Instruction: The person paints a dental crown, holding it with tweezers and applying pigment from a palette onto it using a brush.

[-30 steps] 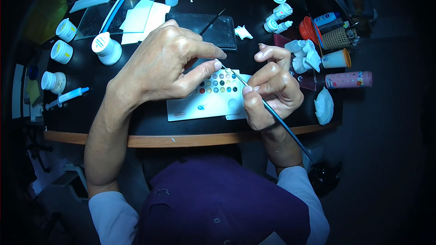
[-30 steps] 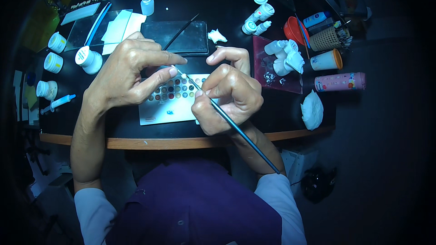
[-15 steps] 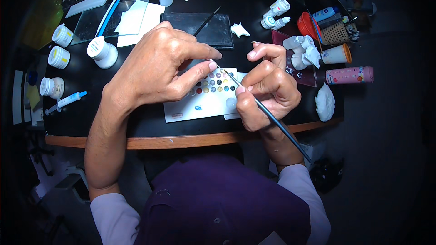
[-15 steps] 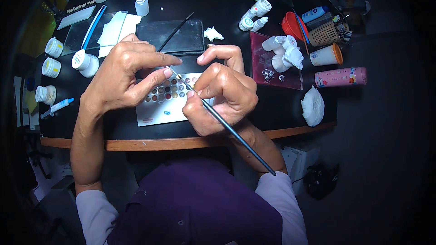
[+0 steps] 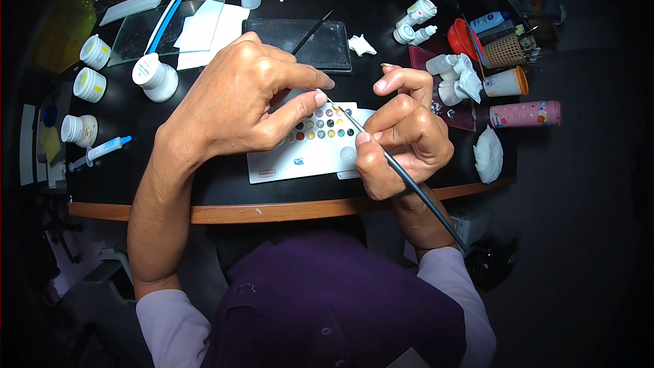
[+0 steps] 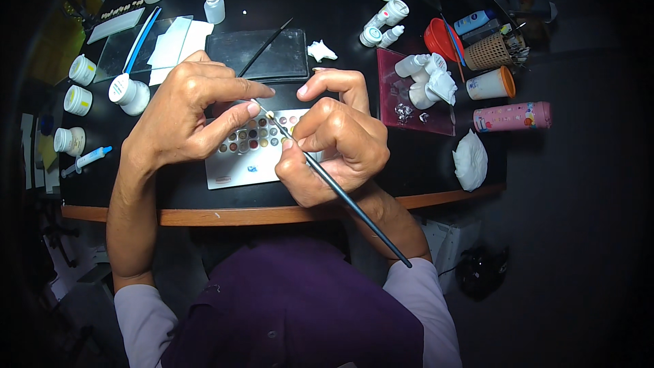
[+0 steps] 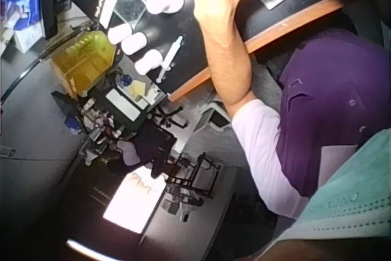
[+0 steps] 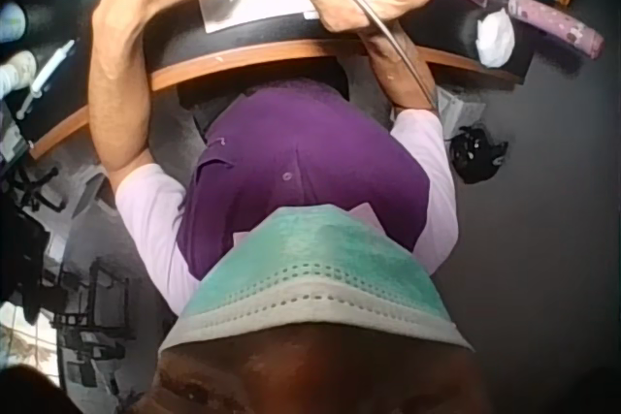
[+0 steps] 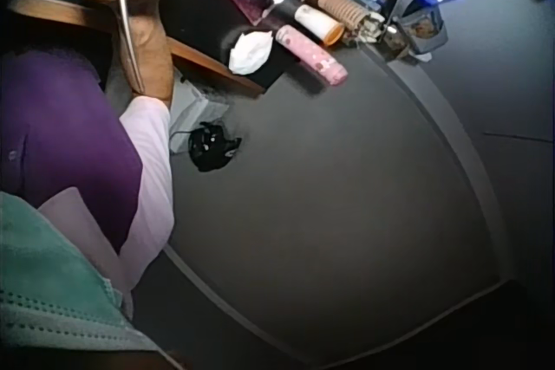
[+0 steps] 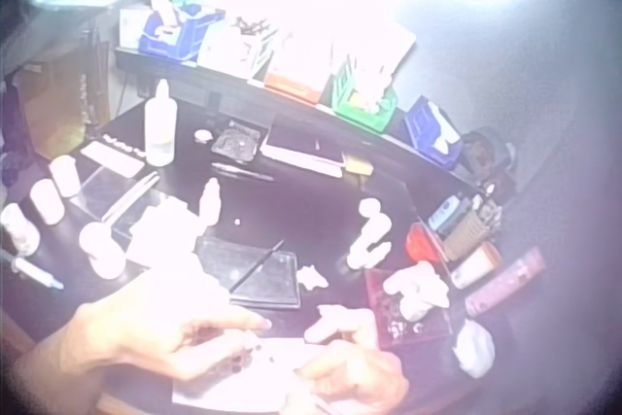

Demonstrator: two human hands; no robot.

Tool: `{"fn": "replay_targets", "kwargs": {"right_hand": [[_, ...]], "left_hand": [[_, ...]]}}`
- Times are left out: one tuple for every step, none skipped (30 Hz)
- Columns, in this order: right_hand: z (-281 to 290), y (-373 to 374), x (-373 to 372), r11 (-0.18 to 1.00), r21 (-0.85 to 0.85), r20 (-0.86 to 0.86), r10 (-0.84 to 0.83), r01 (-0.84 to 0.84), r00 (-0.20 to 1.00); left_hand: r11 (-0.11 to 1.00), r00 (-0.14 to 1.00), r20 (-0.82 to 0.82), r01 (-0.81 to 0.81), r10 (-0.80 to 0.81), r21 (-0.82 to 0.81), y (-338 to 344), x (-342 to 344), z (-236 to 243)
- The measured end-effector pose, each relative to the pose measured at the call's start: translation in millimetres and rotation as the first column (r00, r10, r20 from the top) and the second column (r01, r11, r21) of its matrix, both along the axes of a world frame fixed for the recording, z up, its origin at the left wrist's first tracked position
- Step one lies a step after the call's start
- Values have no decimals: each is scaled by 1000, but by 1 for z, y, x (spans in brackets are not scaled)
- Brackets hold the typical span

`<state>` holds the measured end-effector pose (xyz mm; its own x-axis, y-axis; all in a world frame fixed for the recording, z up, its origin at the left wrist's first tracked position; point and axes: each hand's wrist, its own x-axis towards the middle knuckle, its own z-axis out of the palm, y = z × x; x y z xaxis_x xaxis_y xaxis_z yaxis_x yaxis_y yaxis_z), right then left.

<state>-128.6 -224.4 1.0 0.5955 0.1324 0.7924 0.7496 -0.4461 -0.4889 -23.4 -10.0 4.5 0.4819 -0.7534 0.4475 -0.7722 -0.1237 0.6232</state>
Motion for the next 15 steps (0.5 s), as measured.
{"fn": "replay_targets", "kwargs": {"right_hand": [[0,0,0,1000,-2,1,-11,11,1000],[1,1,0,1000,-5,2,-22,22,1000],[0,1,0,1000,-5,2,-21,21,1000],[0,0,0,1000,-9,0,-5,5,1000],[0,-1,0,1000,-13,-1,12,-12,1000],[1,-1,-1,1000,-13,-1,14,-14,1000],[1,-2,-2,1000,-4,-3,11,-11,1000],[2,-1,-3,1000,4,-6,8,-8,1000],[2,-1,-2,1000,3,-5,11,-11,1000],[2,0,-1,1000,10,23,-16,16,1000],[2,0,0,999,17,52,-43,43,998],[0,1,0,999,36,49,-39,37,998],[0,1,0,999,36,50,-37,35,998],[1,1,-1,998,38,41,-42,41,998],[1,1,-2,998,39,32,-48,47,998]], "left_hand": [[1000,1000,-1,4,-4,-4,0,0,0],[1000,1000,0,4,-4,-4,0,0,0],[1000,1000,1,4,-4,-6,0,0,0],[1000,1000,2,4,-3,-8,0,0,0],[1000,1000,2,2,-2,-8,1,0,1],[1000,1000,-5,4,-4,5,1,0,2],[1000,1000,-12,5,-5,17,1,0,2],[1000,1000,-12,3,-3,17,1,0,2],[1000,1000,-27,12,-12,6,0,0,0],[1000,999,-42,20,-20,-3,0,1,-1],[1000,999,-41,16,-17,-2,0,1,0],[999,998,-60,29,-30,-15,0,1,0],[999,996,-79,43,-45,-29,0,1,1],[999,996,-79,41,-43,-29,0,2,0],[998,995,-84,48,-51,-34,0,2,-1]]}}
